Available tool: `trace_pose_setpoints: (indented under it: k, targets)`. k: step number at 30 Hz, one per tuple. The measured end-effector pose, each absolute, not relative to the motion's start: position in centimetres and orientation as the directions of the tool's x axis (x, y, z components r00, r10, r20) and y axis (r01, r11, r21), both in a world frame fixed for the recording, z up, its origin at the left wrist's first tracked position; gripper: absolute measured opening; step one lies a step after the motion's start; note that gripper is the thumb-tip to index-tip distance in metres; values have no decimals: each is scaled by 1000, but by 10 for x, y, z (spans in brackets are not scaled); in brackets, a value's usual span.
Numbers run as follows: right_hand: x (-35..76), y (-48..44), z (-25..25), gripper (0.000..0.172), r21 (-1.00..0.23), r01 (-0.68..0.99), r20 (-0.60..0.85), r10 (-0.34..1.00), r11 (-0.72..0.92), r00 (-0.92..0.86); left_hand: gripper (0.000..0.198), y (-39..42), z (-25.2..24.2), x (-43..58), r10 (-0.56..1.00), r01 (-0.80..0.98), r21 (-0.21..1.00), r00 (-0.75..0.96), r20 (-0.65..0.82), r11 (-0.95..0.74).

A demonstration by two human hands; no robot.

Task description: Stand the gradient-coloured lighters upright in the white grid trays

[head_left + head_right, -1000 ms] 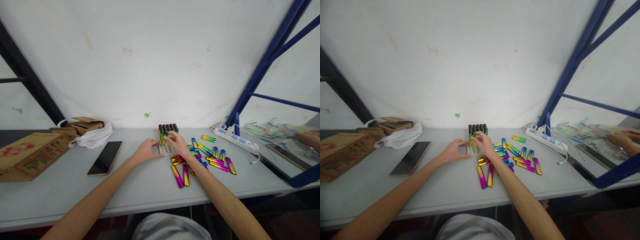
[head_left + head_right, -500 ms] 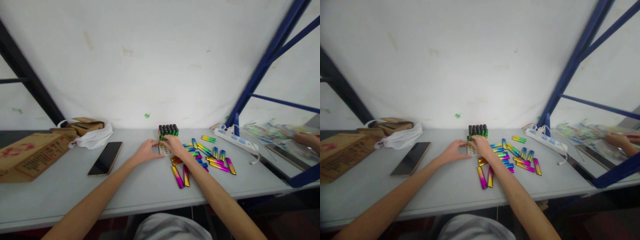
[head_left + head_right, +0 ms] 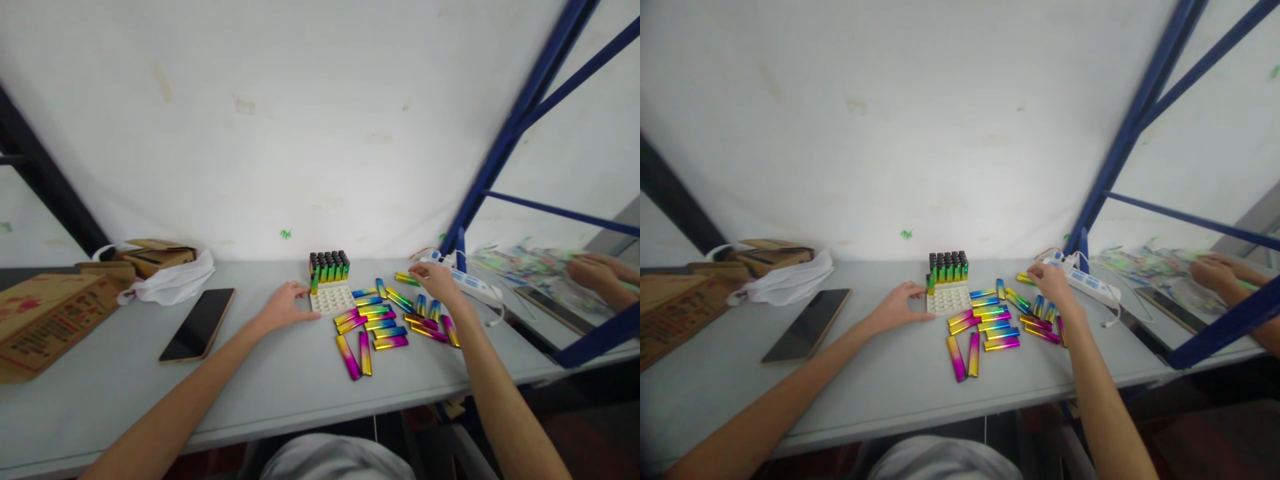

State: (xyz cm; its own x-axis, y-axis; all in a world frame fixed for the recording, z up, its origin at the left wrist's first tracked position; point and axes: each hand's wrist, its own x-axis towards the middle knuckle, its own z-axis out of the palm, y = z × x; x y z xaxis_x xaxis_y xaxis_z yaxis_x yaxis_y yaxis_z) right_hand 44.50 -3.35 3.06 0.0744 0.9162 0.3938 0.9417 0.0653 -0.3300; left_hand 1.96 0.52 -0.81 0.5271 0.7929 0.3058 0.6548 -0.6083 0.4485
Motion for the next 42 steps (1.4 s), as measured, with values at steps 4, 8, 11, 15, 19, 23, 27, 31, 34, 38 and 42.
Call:
trace_pose_setpoints:
  k: [4,8,11,15,19,23,27,31,34,38,42]
  targets:
    - [470,-23,17,20,-261,964,330,932,-59,147,68,5,-7,19,804,669,448,523,284,-593]
    - [473,-11,6,24,-200,980,256,966,25,28,71,4,-7,19,809,674,448,510,292,-587]
    - [470,-6,-1,25,-125,987,257,965,96,-61,70,3,-6,20,814,691,432,508,281,-580]
    - [460,-8,-4,20,-63,992,230,969,107,-90,68,1,-4,21,816,697,424,509,273,-578]
    - [444,-17,4,22,-150,985,273,961,84,-41,65,0,-3,22,815,697,423,510,275,-579]
    - [422,-27,20,35,-308,947,309,951,89,11,64,0,-3,22,810,696,415,518,275,-586]
    - [382,-23,38,39,-563,782,449,893,267,18,65,0,-4,20,804,686,420,525,279,-594]
    - [325,-8,49,46,-778,489,476,878,395,50,64,1,-5,20,803,688,413,526,281,-596]
    - [285,-4,49,52,-857,314,436,900,409,16,63,2,-5,21,798,687,407,536,277,-602]
    - [252,-15,41,48,-936,75,325,926,344,-192,64,2,-4,21,792,679,410,545,275,-610]
    - [238,-24,31,45,-956,-52,293,931,288,-218,64,2,-5,20,785,674,403,553,280,-619]
